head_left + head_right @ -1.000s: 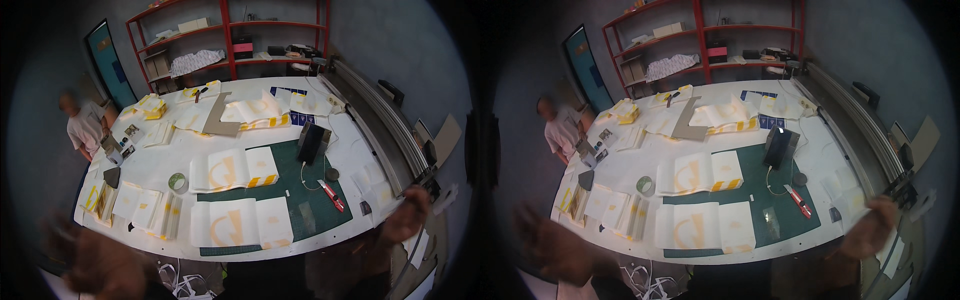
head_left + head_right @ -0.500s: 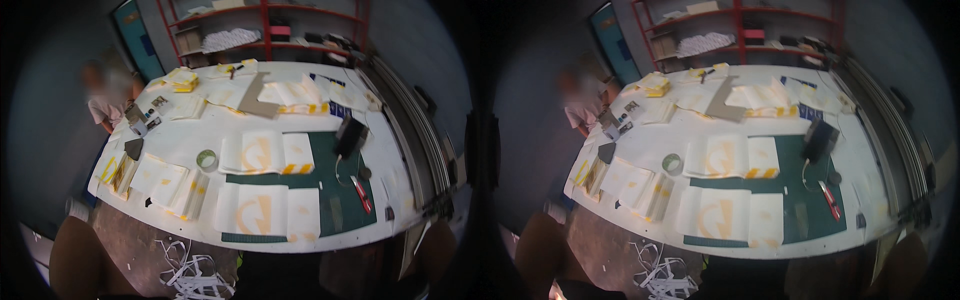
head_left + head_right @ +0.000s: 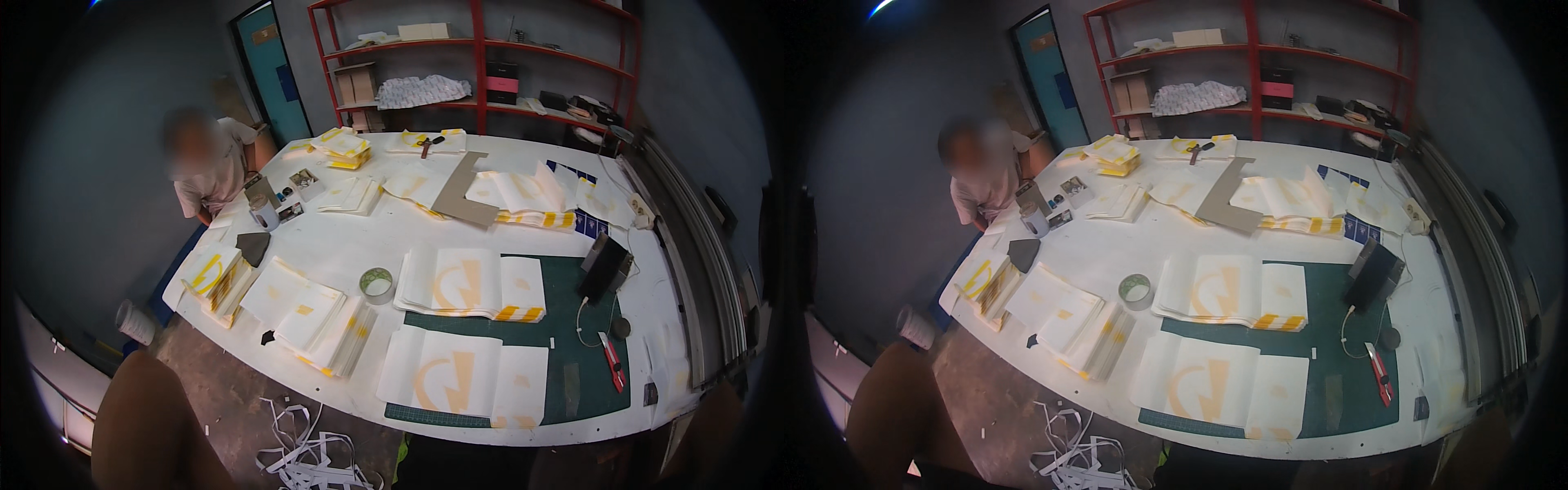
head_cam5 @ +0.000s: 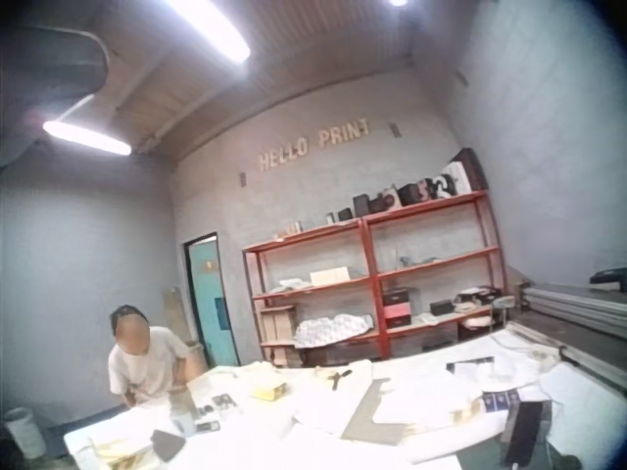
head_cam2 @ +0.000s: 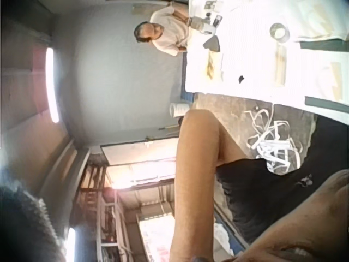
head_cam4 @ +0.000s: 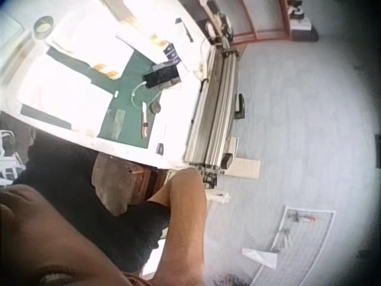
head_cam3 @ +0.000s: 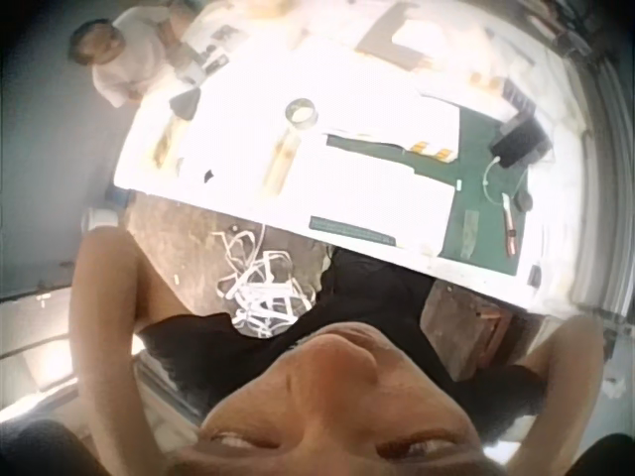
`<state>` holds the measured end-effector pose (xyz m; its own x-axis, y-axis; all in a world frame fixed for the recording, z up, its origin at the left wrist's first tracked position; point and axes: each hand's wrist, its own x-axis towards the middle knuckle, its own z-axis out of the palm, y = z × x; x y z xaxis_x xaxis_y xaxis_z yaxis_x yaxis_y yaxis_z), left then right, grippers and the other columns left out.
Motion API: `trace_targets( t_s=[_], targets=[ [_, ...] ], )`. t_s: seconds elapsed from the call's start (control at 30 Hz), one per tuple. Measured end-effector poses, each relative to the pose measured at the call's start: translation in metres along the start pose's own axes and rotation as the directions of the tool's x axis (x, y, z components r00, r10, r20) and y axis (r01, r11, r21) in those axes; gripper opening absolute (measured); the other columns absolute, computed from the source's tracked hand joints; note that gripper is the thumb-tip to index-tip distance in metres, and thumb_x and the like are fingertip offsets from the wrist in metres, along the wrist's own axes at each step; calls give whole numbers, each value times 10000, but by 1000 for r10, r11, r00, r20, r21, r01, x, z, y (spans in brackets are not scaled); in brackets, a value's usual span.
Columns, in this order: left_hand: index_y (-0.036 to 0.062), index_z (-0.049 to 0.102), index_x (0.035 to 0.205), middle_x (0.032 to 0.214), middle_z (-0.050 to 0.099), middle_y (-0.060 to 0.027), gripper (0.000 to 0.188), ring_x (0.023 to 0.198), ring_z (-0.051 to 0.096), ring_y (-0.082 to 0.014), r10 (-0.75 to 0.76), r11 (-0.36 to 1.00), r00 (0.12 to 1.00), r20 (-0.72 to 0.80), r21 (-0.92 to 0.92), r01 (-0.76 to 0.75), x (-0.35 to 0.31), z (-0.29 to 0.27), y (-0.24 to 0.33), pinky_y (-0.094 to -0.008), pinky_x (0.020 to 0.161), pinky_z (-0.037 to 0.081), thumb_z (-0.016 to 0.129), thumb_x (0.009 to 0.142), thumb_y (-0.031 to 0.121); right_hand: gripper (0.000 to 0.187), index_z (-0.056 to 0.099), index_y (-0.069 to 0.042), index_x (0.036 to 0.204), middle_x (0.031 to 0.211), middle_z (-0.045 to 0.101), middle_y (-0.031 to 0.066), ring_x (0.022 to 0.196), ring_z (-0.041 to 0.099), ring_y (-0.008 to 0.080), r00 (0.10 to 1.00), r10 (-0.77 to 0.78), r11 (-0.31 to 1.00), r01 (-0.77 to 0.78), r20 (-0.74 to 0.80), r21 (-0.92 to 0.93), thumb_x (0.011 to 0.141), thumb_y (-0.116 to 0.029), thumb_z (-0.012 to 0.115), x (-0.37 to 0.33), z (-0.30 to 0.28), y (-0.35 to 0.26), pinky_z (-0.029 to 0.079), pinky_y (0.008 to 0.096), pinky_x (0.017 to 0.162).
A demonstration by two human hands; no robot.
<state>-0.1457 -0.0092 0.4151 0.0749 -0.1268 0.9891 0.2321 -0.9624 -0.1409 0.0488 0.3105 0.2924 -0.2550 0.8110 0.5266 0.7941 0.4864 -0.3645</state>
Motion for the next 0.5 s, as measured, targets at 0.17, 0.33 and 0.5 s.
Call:
trace_targets(
  t_s=[0.17, 0.33, 0.5],
  targets=[
    [53, 538, 1466, 1518, 468, -281, 573, 1463, 411, -408, -15, 1000, 1000, 6, 7, 15, -2, -1, -4, -547, 1261, 213, 440, 1052, 436, 650, 482, -74, 1483, 1380, 588, 181, 1294, 536, 356, 999, 35, 999, -34, 12, -17, 1009, -518, 477, 2, 10, 5, 407, 508, 1111],
    [53, 544, 1458, 1510, 477, -277, 565, 1455, 420, -406, -27, 1000, 1000, 13, 14, 27, 0, -2, -3, -548, 1257, 219, 454, 1046, 428, 639, 485, -72, 1477, 1374, 589, 179, 1286, 537, 350, 1000, 26, 1000, -26, 13, -5, 1008, -505, 478, 5, 14, 1, 408, 503, 1107],
    [53, 549, 1450, 1501, 485, -273, 557, 1446, 429, -404, -32, 999, 999, 12, 11, 32, -1, -1, -3, -549, 1254, 226, 468, 1039, 419, 628, 488, -69, 1471, 1367, 590, 177, 1279, 538, 344, 999, 30, 1000, -30, 18, -2, 1007, -493, 478, 6, 15, 2, 410, 498, 1102]
  ],
)
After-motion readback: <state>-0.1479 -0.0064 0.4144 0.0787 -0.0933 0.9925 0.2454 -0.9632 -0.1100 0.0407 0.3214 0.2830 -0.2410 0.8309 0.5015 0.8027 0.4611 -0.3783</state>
